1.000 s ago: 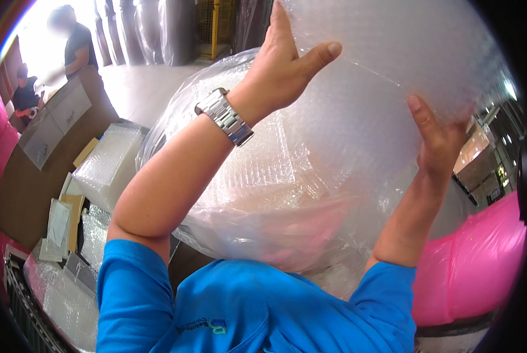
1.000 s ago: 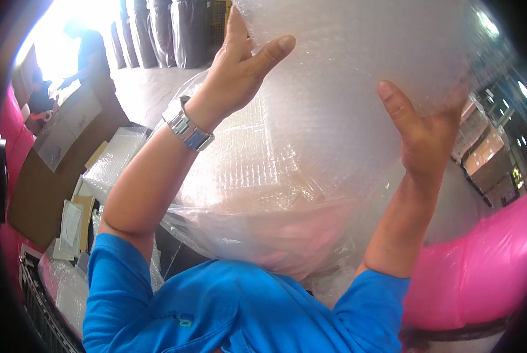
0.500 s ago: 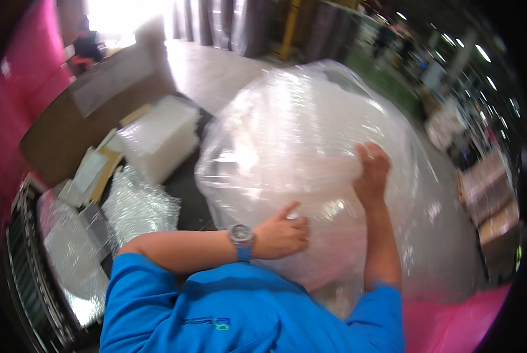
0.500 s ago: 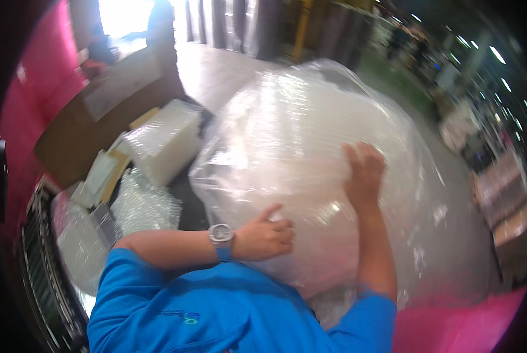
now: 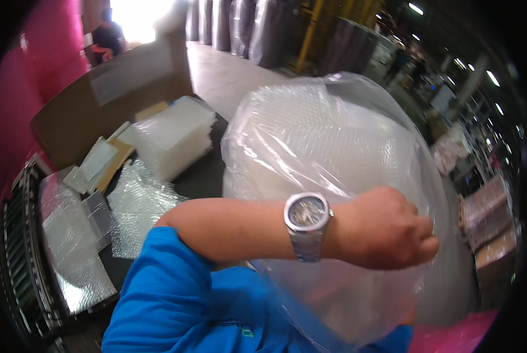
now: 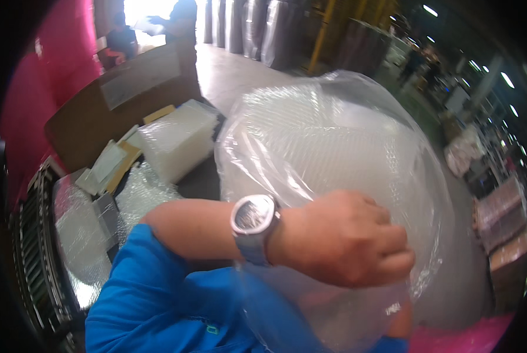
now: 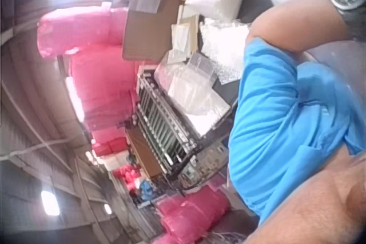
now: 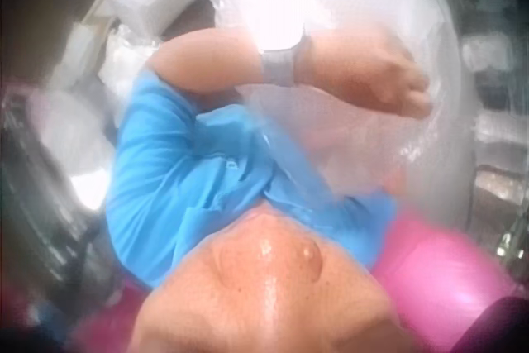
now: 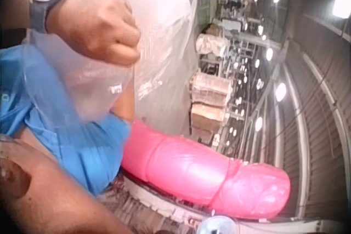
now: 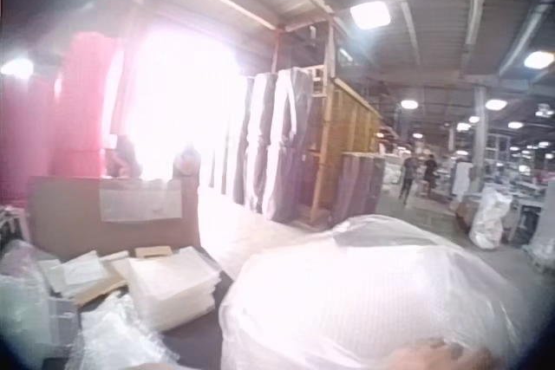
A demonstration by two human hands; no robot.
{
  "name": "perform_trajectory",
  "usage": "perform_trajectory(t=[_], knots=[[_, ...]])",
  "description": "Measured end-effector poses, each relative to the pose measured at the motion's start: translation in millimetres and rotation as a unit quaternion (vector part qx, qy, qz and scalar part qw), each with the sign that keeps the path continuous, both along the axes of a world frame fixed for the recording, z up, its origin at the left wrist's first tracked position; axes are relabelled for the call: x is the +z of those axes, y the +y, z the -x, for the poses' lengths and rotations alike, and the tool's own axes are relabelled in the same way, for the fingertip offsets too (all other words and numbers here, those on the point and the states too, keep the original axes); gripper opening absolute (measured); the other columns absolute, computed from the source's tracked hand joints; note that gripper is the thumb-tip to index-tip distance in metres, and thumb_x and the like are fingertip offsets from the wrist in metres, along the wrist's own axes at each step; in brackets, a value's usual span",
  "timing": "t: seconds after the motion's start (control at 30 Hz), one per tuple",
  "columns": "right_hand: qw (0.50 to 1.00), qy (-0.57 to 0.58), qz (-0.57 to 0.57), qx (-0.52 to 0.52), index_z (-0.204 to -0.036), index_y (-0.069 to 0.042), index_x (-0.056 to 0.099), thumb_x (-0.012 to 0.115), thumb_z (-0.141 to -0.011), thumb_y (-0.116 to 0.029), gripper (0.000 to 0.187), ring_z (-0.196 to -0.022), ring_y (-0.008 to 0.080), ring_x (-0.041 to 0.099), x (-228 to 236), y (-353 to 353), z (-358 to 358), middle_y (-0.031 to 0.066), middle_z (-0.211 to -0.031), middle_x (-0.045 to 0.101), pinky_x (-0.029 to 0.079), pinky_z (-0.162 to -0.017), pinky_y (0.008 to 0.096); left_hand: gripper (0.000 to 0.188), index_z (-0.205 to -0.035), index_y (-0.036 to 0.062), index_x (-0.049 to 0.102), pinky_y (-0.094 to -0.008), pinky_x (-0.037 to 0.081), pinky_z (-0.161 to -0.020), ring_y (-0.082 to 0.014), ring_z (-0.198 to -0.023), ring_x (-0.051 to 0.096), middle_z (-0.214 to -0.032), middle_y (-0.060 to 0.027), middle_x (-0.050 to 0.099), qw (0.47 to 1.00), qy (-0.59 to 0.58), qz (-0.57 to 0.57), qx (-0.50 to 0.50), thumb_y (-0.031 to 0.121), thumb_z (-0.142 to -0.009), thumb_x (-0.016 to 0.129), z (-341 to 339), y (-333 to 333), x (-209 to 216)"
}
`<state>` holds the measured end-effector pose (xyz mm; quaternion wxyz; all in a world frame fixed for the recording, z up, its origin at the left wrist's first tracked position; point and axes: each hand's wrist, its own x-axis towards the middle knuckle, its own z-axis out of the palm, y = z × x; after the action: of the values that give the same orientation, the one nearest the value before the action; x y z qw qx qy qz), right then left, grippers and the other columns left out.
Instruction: The person repeatedly picks up sheets of bubble wrap from a large plastic bag and places them onto a conveyor belt. The person handles the bubble wrap by hand, separating sheets and stacking them on the belt in a repetitive loop.
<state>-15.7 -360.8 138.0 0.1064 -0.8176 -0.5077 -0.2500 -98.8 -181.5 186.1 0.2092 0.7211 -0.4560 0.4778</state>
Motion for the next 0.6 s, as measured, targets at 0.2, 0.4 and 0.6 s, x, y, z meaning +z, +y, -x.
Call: perform_trajectory(t=[0.2, 0.4, 0.6], knots=[[0.937, 0.343, 0.058, -0.018, -0.103, -0.006, 0.054, 0.067, -0.070, -0.039, 0.049, -0.103, 0.0286, 0.050, 43, 5, -15, 0.0158, -0.102, 0.054, 0.038, -0.086, 0.0380, 0.010, -0.068, 0.0081, 0.050, -0.0265, 0.040, -0.040, -0.0130, -0.047, 0.048, -0.058, -0.0011, 0.039, 0.998, 0.019, -0.034, -0.052, 0.014, -0.065, 0.057, 3, -8, -8], [0.997, -0.010, -0.071, 0.038, -0.124, -0.013, 0.045, 0.058, -0.075, -0.050, 0.063, -0.120, 0.0296, 0.038, 50, 68, -63, 0.0136, -0.128, 0.043, 0.027, -0.098, 0.0445, 0.011, -0.063, 0.0078, 0.049, -0.0260, 0.038, -0.038, -0.0115, -0.045, 0.046, -0.058, -0.0007, 0.038, 0.992, 0.021, -0.046, -0.112, 0.013, -0.061, 0.059, 10, -26, -2], [0.967, 0.101, 0.233, 0.005, -0.125, -0.013, 0.044, 0.056, -0.081, -0.031, 0.049, -0.124, 0.0273, 0.031, -144, 93, -63, 0.0128, -0.132, 0.037, 0.022, -0.101, 0.0486, 0.012, -0.061, 0.0086, 0.049, -0.0258, 0.040, -0.042, -0.0126, -0.049, 0.047, -0.059, -0.0005, 0.038, 0.998, 0.004, -0.040, -0.056, 0.014, -0.061, 0.059, -9, -9, -19]])
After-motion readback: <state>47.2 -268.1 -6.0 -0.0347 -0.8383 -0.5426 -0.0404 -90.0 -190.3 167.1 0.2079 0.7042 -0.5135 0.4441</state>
